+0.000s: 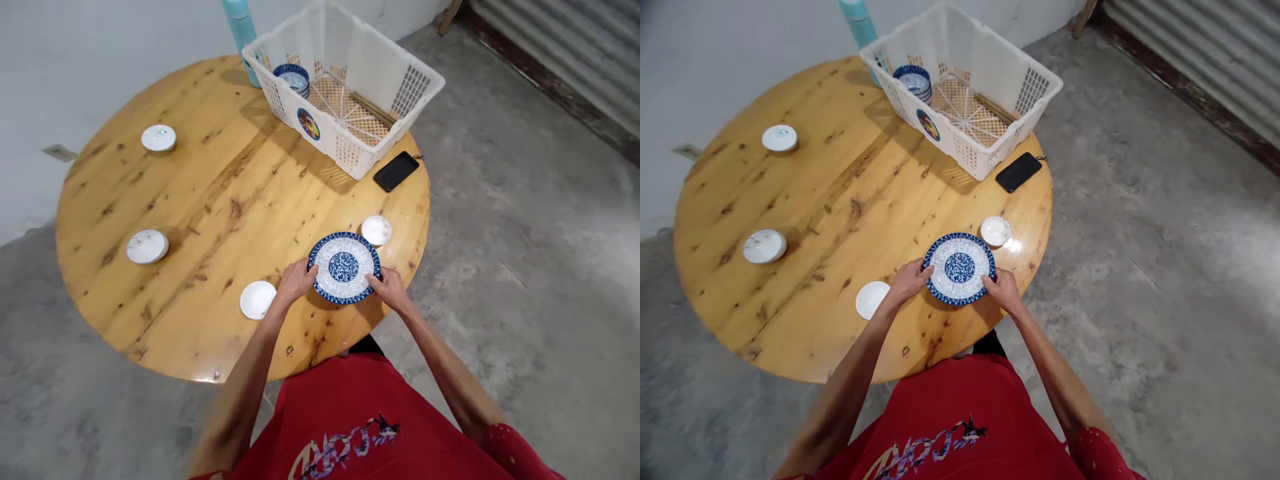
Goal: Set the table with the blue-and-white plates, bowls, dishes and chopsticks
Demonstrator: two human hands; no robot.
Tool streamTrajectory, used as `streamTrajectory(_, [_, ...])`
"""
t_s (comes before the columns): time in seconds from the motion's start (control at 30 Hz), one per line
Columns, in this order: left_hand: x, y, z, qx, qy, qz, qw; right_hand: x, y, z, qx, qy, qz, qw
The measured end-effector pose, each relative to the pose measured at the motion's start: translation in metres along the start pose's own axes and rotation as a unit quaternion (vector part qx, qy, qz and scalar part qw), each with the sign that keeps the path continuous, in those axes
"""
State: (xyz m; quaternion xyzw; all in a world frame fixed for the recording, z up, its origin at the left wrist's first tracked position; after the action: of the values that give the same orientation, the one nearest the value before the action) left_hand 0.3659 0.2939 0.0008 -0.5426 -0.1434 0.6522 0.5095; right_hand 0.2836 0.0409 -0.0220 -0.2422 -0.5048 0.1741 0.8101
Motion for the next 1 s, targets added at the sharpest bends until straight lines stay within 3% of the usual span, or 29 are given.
streamTrajectory(0.17, [-0.008, -0.006, -0.007, 0.037, -0.036, -0.08, 0.995, 0.006, -0.012, -0.018, 0.061, -0.019, 0.127, 0.99])
streamTrajectory(0.37, [-0.015, -0.012, -0.015, 0.072, -0.049, -0.149, 0.985, 0.011, -0.02, -0.034, 0.076, -0.041, 0.324, 0.942])
streamTrajectory(0.53, [-0.018, -0.015, -0.02, 0.087, -0.061, -0.183, 0.978, 0.015, -0.021, -0.038, 0.107, -0.056, 0.365, 0.923])
streamTrajectory(0.83, [-0.02, -0.015, -0.023, 0.1, -0.055, -0.231, 0.966, 0.029, -0.027, -0.038, 0.158, -0.017, 0.438, 0.885])
streamTrajectory(1.0, [-0.019, -0.014, -0.023, 0.108, -0.065, -0.239, 0.963, 0.032, -0.024, -0.035, 0.164, 0.004, 0.452, 0.877])
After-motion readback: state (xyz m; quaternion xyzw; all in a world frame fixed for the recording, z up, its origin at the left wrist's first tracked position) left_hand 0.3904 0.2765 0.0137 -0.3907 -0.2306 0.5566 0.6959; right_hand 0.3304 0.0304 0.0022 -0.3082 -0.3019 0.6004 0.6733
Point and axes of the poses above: each hand's wrist, its own z-axis away from the middle knuckle, its own y-axis out of the palm, x = y × z, the point moved 1 cm from there along -z, towards the middle knuckle, and after that the axes turned 6 degrees about y, right-handed, at the moved point
